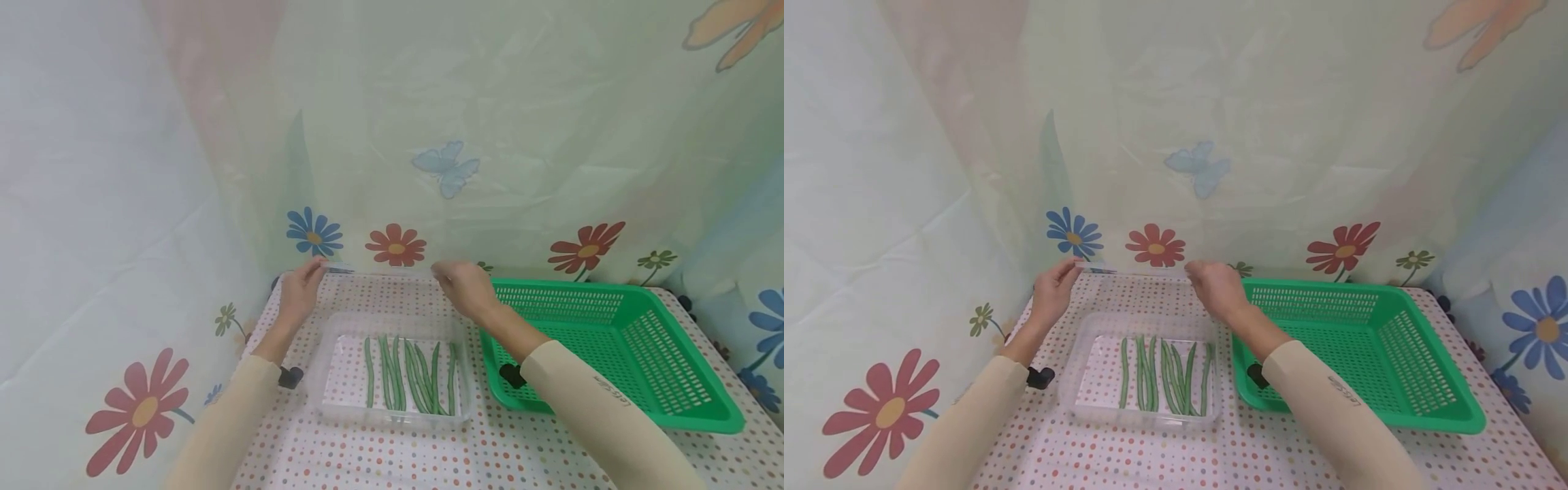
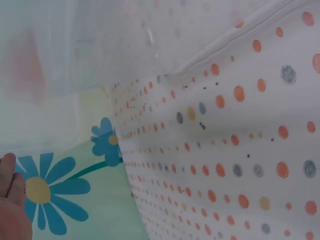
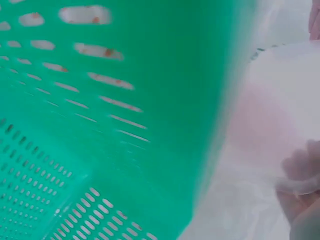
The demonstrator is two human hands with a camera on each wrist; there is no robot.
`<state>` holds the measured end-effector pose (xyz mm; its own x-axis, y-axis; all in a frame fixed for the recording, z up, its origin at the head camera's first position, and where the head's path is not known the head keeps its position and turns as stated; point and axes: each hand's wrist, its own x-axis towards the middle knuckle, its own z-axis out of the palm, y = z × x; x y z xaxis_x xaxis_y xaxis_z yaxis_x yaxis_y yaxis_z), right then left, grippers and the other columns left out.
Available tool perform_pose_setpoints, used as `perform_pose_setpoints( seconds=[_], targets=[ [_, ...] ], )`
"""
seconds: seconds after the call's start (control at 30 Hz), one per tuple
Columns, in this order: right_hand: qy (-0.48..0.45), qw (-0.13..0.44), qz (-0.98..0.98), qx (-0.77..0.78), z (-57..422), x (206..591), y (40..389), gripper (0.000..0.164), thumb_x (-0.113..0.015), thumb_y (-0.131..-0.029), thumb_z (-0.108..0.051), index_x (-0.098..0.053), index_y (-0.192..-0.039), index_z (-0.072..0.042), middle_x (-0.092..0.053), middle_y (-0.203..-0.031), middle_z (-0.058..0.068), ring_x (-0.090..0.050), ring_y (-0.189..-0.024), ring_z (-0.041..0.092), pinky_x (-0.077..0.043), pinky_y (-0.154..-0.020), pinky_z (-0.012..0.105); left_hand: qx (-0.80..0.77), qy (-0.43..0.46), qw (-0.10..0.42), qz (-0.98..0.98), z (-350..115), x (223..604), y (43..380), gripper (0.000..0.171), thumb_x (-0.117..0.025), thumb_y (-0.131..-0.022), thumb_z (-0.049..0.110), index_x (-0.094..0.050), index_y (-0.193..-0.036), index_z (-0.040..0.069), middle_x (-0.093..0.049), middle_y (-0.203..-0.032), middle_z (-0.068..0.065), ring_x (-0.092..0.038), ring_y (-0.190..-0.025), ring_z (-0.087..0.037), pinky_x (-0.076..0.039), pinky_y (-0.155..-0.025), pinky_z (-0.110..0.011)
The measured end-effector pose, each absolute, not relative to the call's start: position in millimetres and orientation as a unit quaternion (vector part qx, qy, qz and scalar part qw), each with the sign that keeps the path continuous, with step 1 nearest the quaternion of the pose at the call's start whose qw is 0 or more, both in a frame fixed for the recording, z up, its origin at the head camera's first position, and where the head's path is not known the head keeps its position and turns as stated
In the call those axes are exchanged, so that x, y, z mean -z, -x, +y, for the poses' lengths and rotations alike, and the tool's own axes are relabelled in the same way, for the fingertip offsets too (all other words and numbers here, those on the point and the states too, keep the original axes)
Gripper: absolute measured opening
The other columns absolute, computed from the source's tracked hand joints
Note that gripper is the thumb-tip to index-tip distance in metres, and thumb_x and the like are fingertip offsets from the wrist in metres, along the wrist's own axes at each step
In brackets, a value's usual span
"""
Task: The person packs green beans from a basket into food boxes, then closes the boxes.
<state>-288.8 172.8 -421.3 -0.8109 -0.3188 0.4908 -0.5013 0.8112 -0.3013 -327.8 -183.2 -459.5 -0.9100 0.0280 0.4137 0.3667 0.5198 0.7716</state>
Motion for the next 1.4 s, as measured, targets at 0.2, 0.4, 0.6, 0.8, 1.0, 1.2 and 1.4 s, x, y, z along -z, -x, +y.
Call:
perform_pose_setpoints(
  seconds=[0.2, 0.4, 0.6, 0.8, 1.0, 1.2, 1.4],
  targets=[
    [-0.258, 0.306, -0.880, -0.254, 168.1, 408.7, 288.8, 0.030, -0.067, -0.100, -0.005, -0.071, -0.130, -0.006, -0.076, -0.124, 0.015, -0.074, -0.111, 0.033, -0.062, -0.092, 0.050, 0.499, 0.100, 0.212, -0.834, -190.8, 448.9, 328.3, 0.036, -0.052, -0.109, 0.043, -0.072, -0.117, 0.014, -0.075, -0.103, -0.010, -0.073, -0.103, -0.026, -0.062, -0.094, -0.044],
    [-0.314, 0.387, -0.822, -0.275, 166.5, 403.7, 289.4, 0.040, -0.066, -0.098, 0.005, -0.068, -0.137, -0.007, -0.070, -0.134, 0.015, -0.069, -0.122, 0.035, -0.061, -0.097, 0.048, 0.514, 0.087, 0.242, -0.819, -193.6, 445.5, 324.8, 0.042, -0.051, -0.109, 0.047, -0.070, -0.130, 0.015, -0.074, -0.126, -0.007, -0.069, -0.121, -0.025, -0.058, -0.105, -0.045],
    [-0.341, 0.440, -0.779, -0.289, 167.3, 398.5, 290.2, 0.041, -0.069, -0.092, 0.011, -0.072, -0.130, -0.003, -0.070, -0.133, 0.017, -0.070, -0.120, 0.038, -0.059, -0.097, 0.044, 0.539, 0.104, 0.266, -0.792, -191.4, 435.9, 321.2, 0.041, -0.054, -0.108, 0.043, -0.065, -0.140, 0.019, -0.072, -0.129, -0.006, -0.070, -0.117, -0.023, -0.062, -0.093, -0.026],
    [-0.344, 0.467, -0.751, -0.316, 169.4, 390.6, 291.7, 0.032, -0.071, -0.090, 0.013, -0.077, -0.119, 0.000, -0.075, -0.114, 0.016, -0.074, -0.104, 0.033, -0.060, -0.093, 0.026, 0.545, 0.117, 0.308, -0.771, -187.5, 424.3, 320.4, 0.033, -0.060, -0.107, 0.027, -0.067, -0.138, 0.017, -0.075, -0.111, -0.011, -0.069, -0.096, -0.017, -0.056, -0.079, -0.010],
    [-0.320, 0.467, -0.740, -0.364, 170.4, 384.0, 289.0, 0.024, -0.071, -0.090, 0.013, -0.078, -0.112, 0.004, -0.075, -0.108, 0.016, -0.073, -0.095, 0.032, -0.051, -0.088, 0.007, 0.549, 0.133, 0.320, -0.760, -181.5, 417.7, 318.3, 0.032, -0.062, -0.105, 0.011, -0.067, -0.136, 0.004, -0.072, -0.096, -0.025, -0.064, -0.080, -0.038, -0.051, -0.072, -0.007],
    [-0.299, 0.457, -0.763, -0.345, 174.7, 383.8, 286.8, 0.021, -0.071, -0.094, 0.006, -0.078, -0.114, 0.002, -0.076, -0.111, 0.016, -0.074, -0.099, 0.031, -0.055, -0.088, 0.012, 0.533, 0.158, 0.332, -0.762, -180.6, 418.0, 319.3, 0.030, -0.065, -0.104, 0.012, -0.070, -0.132, 0.005, -0.070, -0.086, -0.021, -0.061, -0.070, -0.032, -0.047, -0.060, -0.008],
    [-0.317, 0.460, -0.769, -0.310, 178.6, 390.5, 287.0, 0.023, -0.072, -0.092, 0.008, -0.078, -0.114, 0.002, -0.076, -0.109, 0.016, -0.075, -0.100, 0.032, -0.063, -0.087, 0.031, 0.509, 0.156, 0.313, -0.787, -183.1, 421.3, 317.2, 0.027, -0.063, -0.106, 0.022, -0.073, -0.128, 0.013, -0.072, -0.087, -0.010, -0.062, -0.071, -0.013, -0.051, -0.060, -0.011]
  ],
)
